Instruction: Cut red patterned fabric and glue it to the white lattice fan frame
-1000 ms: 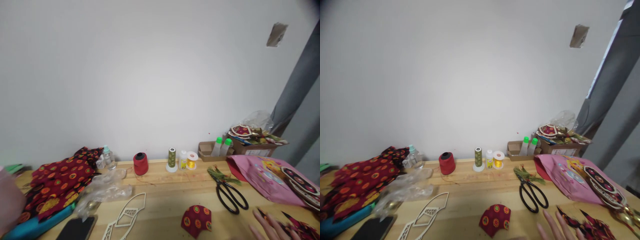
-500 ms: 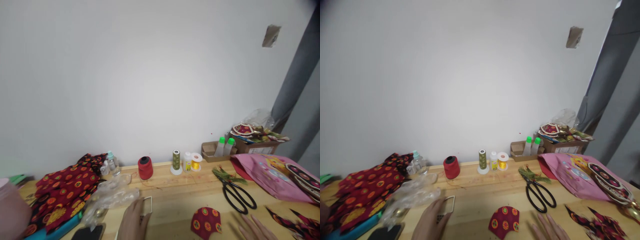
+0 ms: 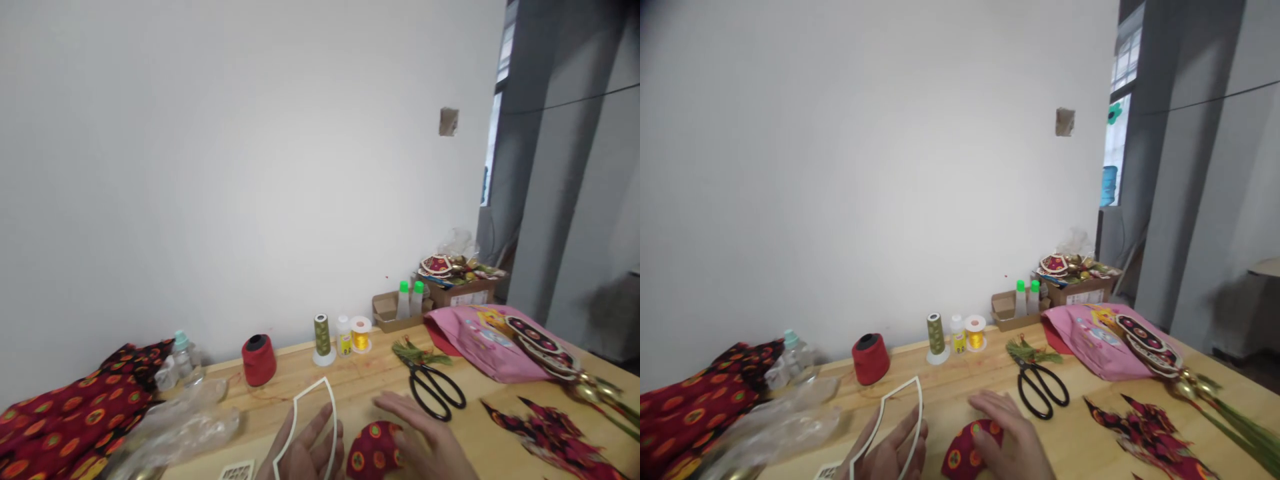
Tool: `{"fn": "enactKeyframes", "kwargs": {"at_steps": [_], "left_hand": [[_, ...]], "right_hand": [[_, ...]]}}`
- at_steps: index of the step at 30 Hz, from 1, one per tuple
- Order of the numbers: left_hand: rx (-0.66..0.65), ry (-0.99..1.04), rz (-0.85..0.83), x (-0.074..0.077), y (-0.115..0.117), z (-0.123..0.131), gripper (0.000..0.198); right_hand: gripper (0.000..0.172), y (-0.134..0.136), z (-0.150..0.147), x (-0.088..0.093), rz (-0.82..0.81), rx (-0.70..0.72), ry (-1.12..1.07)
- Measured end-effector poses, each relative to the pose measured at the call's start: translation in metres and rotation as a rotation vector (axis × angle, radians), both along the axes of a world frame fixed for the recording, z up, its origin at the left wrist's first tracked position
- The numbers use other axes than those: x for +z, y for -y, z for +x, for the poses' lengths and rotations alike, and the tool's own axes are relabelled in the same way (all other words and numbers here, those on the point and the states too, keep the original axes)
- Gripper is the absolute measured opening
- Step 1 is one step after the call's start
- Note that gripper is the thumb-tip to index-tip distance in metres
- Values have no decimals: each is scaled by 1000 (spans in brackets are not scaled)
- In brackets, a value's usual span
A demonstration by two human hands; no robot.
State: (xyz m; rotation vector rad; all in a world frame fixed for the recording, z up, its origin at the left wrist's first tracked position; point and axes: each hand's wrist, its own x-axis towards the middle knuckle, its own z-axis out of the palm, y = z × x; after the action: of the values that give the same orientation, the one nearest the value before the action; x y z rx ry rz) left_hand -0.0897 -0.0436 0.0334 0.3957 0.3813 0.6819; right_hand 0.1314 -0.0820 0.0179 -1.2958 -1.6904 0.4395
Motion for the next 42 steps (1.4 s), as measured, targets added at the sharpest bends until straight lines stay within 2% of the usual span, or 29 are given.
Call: {"fn": "enactKeyframes", "kwargs": {"at_steps": [2,5,7,12,17,20,24,27,30,35,38,42], "left_hand": [[-42,62,46,2,-3,16,36],[-67,71,105,3,-6,36,37],[-64,11,107,2,-9,46,34],[57,-124,105,-5,-16,68,23],[194,-258,79,-10,-9,83,21],[313,-396,76,-8,-1,87,18],[347,-512,202,-9,5,86,19],[400,-661,294,-11,5,83,25],[445,-765,286,-12,3,80,25],[577,-650,219,-19,-3,75,26],[612,-631,235,-24,-7,72,25],[622,-622,265,-23,-10,70,32]], "right_hand": [[29,-14,-20,20,-113,133,-301],[23,-33,-22,31,-151,196,-539],[21,-42,-10,29,-138,210,-585],[31,-55,18,13,-145,253,-618],[20,-58,19,2,-219,232,-687],[15,-58,17,1,-253,200,-686],[13,-57,17,0,-313,186,-695],[11,-57,16,-3,-335,228,-675],[11,-55,14,-5,-368,277,-676],[25,-51,12,-6,-500,372,-702],[31,-51,10,-9,-488,392,-684],[28,-49,5,-15,-477,350,-692]]}}
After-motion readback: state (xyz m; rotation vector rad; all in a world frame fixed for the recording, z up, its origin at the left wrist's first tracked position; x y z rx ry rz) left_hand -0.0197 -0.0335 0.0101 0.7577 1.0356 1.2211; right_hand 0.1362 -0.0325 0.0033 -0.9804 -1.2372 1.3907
